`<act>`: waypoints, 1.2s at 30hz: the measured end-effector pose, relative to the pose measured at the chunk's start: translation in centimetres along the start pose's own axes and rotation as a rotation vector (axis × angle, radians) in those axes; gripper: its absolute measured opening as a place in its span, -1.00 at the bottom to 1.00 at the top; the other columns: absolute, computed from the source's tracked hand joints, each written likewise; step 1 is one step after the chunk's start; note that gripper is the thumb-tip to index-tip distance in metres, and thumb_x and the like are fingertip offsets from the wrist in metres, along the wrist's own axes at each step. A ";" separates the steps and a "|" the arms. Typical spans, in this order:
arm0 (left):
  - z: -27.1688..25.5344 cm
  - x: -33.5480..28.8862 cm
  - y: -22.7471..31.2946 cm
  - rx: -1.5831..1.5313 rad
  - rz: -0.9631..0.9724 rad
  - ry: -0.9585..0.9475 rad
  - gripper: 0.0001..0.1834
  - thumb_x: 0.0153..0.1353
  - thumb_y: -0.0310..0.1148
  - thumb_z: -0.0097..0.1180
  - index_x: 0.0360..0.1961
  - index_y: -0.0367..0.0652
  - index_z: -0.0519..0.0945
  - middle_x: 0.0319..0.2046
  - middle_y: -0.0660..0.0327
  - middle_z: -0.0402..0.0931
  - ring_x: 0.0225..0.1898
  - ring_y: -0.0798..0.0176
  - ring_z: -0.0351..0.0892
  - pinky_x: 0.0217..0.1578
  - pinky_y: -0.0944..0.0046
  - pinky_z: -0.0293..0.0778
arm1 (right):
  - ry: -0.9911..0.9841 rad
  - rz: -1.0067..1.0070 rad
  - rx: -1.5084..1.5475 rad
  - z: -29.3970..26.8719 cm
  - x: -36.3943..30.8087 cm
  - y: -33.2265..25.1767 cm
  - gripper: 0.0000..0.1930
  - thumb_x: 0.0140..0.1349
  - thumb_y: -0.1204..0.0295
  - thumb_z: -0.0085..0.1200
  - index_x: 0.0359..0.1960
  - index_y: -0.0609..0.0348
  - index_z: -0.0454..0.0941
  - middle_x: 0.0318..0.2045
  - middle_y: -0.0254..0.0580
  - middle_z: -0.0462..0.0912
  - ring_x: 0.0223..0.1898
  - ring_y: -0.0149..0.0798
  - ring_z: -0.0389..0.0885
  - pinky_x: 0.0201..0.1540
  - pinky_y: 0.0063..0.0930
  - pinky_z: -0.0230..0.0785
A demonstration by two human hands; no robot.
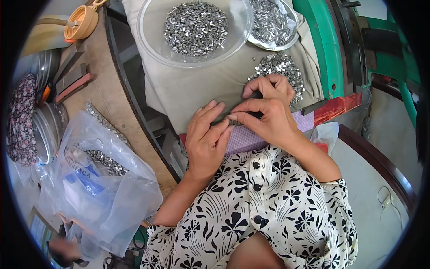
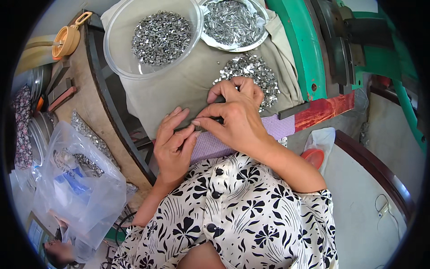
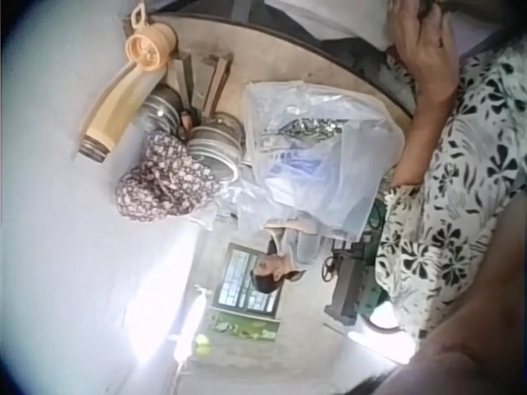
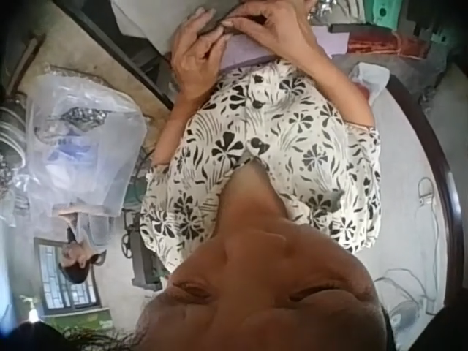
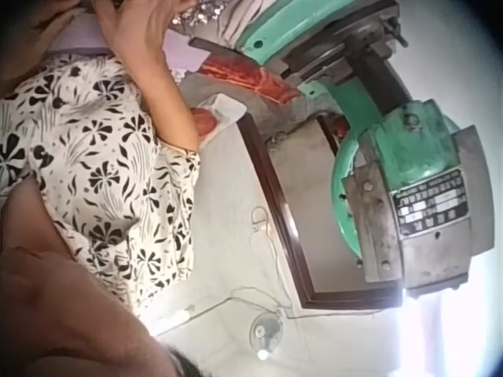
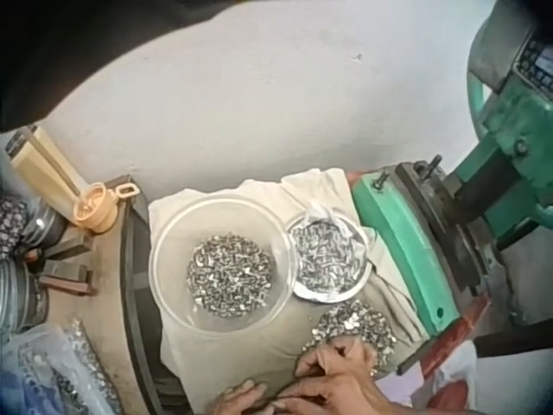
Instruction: Manually placing small metal components into a strip or jig and processing them with a stamping machine.
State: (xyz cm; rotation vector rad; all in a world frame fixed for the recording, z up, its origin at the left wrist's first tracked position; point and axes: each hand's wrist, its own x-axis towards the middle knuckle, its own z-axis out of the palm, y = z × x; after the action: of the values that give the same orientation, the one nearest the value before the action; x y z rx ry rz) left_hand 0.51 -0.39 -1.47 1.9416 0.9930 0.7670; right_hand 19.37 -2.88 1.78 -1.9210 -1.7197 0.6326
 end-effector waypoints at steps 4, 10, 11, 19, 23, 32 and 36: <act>-0.1 0.0 -0.2 0.007 0.012 -0.016 -0.77 -0.01 -0.63 0.35 -0.25 -0.30 0.70 0.07 0.00 0.59 0.19 -0.12 0.52 0.22 -0.02 0.39 | 0.000 0.009 -0.012 0.1 0.3 -0.5 -0.83 -0.11 0.27 0.46 -0.46 -0.03 0.77 -0.24 -0.46 0.51 0.05 -0.12 0.28 0.13 -0.16 -0.05; -0.1 0.1 0.2 0.008 -0.008 -0.008 -0.79 0.00 -0.58 0.35 -0.27 -0.28 0.70 0.04 0.04 0.61 0.17 -0.05 0.55 0.22 -0.06 0.38 | -0.046 -0.008 0.024 -0.8 0.2 0.4 -0.85 -0.08 0.25 0.43 -0.47 -0.07 0.78 -0.24 -0.48 0.51 0.04 -0.15 0.30 0.13 -0.15 -0.05; -0.1 0.2 0.2 0.007 -0.007 -0.007 -0.79 0.00 -0.58 0.35 -0.27 -0.28 0.70 0.04 0.04 0.61 0.17 -0.05 0.55 0.22 -0.06 0.38 | -0.056 -0.017 0.021 -0.9 0.1 0.4 -0.84 -0.09 0.25 0.45 -0.45 -0.08 0.78 -0.23 -0.50 0.51 0.04 -0.19 0.29 0.14 -0.20 -0.05; -0.2 0.2 0.3 0.010 -0.008 -0.014 -0.79 0.03 -0.57 0.35 -0.26 -0.28 0.70 0.04 0.05 0.61 0.16 -0.05 0.54 0.22 -0.05 0.37 | -0.077 -0.022 0.032 -1.3 0.1 1.0 -0.86 -0.08 0.23 0.42 -0.49 -0.09 0.77 -0.26 -0.47 0.53 0.03 -0.11 0.32 0.11 -0.09 -0.03; -0.1 0.2 0.2 0.011 -0.002 -0.017 -0.79 0.03 -0.57 0.35 -0.25 -0.28 0.69 0.04 0.05 0.61 0.16 -0.05 0.54 0.22 -0.05 0.38 | -0.085 -0.016 0.017 -1.5 0.4 0.5 -0.85 -0.08 0.23 0.42 -0.50 -0.07 0.76 -0.27 -0.46 0.52 0.03 -0.12 0.33 0.10 -0.09 -0.02; -0.1 0.3 0.3 0.009 -0.008 -0.012 -0.80 0.01 -0.57 0.36 -0.27 -0.29 0.69 0.03 0.05 0.61 0.16 -0.06 0.55 0.22 -0.05 0.38 | -0.056 0.004 -0.028 -2.3 -0.4 1.4 -0.82 -0.11 0.22 0.45 -0.48 -0.07 0.76 -0.30 -0.49 0.49 -0.01 -0.19 0.33 0.10 -0.15 -0.03; -0.2 0.3 0.4 0.010 -0.014 -0.011 -0.80 0.01 -0.57 0.37 -0.28 -0.29 0.69 0.03 0.05 0.61 0.16 -0.06 0.54 0.21 -0.04 0.38 | -0.047 0.030 -0.043 -2.7 -0.8 1.6 -0.80 -0.12 0.22 0.46 -0.45 -0.06 0.77 -0.32 -0.51 0.47 -0.04 -0.23 0.32 0.11 -0.21 -0.05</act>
State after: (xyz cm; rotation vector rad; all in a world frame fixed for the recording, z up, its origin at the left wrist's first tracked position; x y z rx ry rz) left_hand 0.67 -0.23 -0.99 1.9438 1.0045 0.7436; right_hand 22.25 -4.00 2.92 -1.9797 -1.7496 0.6625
